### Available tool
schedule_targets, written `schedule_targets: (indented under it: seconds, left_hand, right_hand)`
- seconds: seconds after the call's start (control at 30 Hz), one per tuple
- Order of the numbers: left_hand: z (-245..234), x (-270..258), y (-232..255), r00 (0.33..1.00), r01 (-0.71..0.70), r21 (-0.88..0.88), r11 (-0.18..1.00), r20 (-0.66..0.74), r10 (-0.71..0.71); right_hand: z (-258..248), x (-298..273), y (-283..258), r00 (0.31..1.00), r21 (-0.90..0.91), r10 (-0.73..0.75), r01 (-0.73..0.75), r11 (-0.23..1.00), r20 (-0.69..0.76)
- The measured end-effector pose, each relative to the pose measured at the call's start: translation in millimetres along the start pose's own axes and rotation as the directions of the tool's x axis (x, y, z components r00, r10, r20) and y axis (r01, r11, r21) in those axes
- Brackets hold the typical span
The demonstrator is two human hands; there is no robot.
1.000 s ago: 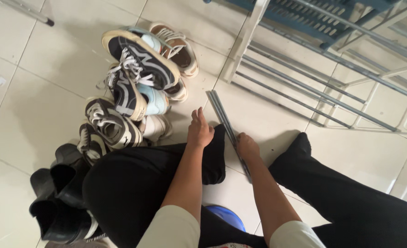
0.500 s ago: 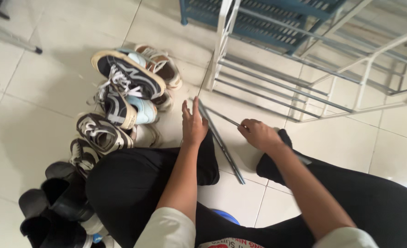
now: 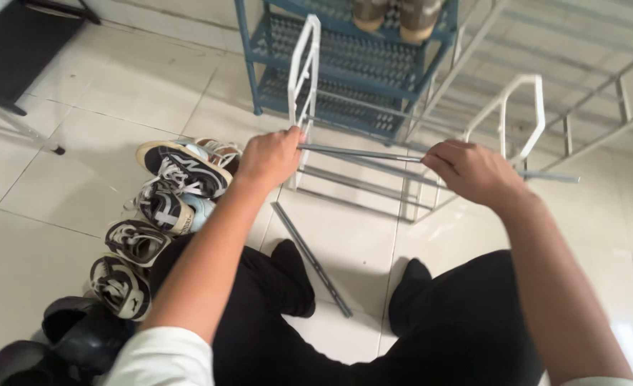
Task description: The person assembles a white plastic shoe rack by inserting metal rods into slots on the side frames. They sit on the floor and repeatedly pick up rods, align them with the frame slots, and push them through to form the rack structure.
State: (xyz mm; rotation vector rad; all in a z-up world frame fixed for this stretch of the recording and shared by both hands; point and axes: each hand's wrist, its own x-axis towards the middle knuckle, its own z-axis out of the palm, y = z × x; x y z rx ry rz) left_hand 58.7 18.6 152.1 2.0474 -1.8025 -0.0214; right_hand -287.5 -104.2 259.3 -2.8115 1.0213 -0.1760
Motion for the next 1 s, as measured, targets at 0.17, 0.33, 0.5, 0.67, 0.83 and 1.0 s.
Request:
schedule_targets:
  seconds: [0.17, 0.33, 0.5, 0.67, 0.83, 1.0]
  left_hand:
    - [-25, 28, -20, 0.993, 0.102, 0.078, 0.992, -0.06, -0.097]
    - [2, 49, -41, 0.925, 0.214, -0.31, 0.926, -0.24, -0.294]
    - [35, 60, -48, 0.969, 0.151, -0.102, 0.983, -0.181, -0.168]
    - [48, 70, -47, 0.965, 0.252, -0.146, 0.957, -0.04, -0.26]
    - [50, 74, -51, 0.979, 0.15, -0.134, 0.98, -0.12, -0.166]
    - [55, 69, -53, 0.971, 0.219, -0.149, 0.964, -0.067, -0.231]
  right_hand:
    - [29, 28, -17, 0.999, 0.011, -0.011, 0.012, 1.0, -0.035]
    - [52, 61, -7, 0.999, -0.01, -0.001, 0.0, 1.0, -0.054]
    - [67, 67, 11, 0.999, -0.046, 0.034, -0.035, 0.998, -0.01]
    - [69, 82, 2, 0.998, -0.154, 0.058, -0.052, 0.987, 0.038]
    - [62, 88, 0, 0.997, -0.148, -0.023, 0.011, 0.989, -0.075]
    - [57, 81, 4, 0.985, -0.096, -0.067, 0.052, 0.994, -0.16]
